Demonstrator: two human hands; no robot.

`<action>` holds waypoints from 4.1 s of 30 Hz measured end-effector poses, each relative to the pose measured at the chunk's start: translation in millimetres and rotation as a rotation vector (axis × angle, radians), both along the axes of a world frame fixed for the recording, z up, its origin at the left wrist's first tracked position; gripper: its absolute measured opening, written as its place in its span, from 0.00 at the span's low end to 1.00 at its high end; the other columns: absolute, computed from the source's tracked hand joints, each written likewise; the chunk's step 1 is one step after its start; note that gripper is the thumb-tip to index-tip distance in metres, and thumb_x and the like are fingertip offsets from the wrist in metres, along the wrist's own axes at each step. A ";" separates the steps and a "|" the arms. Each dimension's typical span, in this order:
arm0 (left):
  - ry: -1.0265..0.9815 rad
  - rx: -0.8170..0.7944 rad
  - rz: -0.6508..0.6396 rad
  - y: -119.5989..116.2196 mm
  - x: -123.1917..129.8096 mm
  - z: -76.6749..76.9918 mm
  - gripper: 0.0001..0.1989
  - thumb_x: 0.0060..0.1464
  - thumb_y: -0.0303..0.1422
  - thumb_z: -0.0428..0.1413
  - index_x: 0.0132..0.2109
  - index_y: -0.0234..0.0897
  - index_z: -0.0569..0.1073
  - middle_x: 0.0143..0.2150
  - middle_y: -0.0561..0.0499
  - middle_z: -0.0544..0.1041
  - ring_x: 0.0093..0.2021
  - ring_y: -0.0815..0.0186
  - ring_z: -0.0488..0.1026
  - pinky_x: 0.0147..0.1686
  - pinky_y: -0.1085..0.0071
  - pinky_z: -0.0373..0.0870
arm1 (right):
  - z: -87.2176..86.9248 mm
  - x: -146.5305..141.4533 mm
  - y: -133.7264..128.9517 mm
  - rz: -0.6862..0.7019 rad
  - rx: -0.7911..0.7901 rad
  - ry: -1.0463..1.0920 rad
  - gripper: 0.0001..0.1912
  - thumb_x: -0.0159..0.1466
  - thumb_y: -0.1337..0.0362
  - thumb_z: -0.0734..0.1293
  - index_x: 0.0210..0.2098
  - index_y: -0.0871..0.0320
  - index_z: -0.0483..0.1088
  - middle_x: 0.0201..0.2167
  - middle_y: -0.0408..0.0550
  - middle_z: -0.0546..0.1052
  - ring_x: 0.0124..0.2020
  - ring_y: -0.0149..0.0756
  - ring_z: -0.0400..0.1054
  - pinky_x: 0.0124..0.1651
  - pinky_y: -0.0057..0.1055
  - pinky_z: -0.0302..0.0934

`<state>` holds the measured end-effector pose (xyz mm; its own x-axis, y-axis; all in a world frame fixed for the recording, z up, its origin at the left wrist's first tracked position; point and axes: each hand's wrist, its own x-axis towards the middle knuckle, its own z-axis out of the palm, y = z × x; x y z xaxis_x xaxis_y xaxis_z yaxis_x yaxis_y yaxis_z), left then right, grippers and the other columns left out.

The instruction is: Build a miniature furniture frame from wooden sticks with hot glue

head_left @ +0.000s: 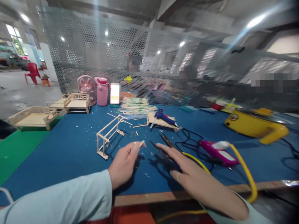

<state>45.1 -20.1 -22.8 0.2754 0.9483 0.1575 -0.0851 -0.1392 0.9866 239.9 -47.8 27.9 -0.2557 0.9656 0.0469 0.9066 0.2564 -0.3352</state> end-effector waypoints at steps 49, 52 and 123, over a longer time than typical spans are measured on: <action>0.122 0.093 -0.072 -2.4 -2.2 4.1 0.15 0.59 0.36 0.48 0.39 0.33 0.76 0.31 0.50 0.75 0.26 0.70 0.68 0.30 0.74 0.66 | -10.2 -45.9 22.1 0.022 0.240 0.449 0.16 0.62 0.58 0.58 0.46 0.56 0.68 0.38 0.48 0.78 0.39 0.39 0.72 0.41 0.31 0.66; -0.008 -0.082 -0.019 1.9 0.3 3.6 0.12 0.57 0.35 0.50 0.41 0.32 0.75 0.32 0.48 0.75 0.25 0.72 0.69 0.28 0.75 0.65 | -5.5 -33.7 18.9 -0.007 0.162 0.349 0.19 0.62 0.55 0.59 0.50 0.55 0.67 0.46 0.50 0.76 0.47 0.43 0.70 0.47 0.36 0.65; 0.097 0.157 -0.006 -9.3 -2.2 9.5 0.14 0.62 0.34 0.43 0.28 0.37 0.63 0.24 0.56 0.61 0.27 0.71 0.59 0.31 0.74 0.57 | -7.8 -8.9 14.9 0.227 0.241 -0.113 0.39 0.50 0.74 0.58 0.62 0.61 0.54 0.53 0.56 0.68 0.55 0.47 0.62 0.57 0.49 0.57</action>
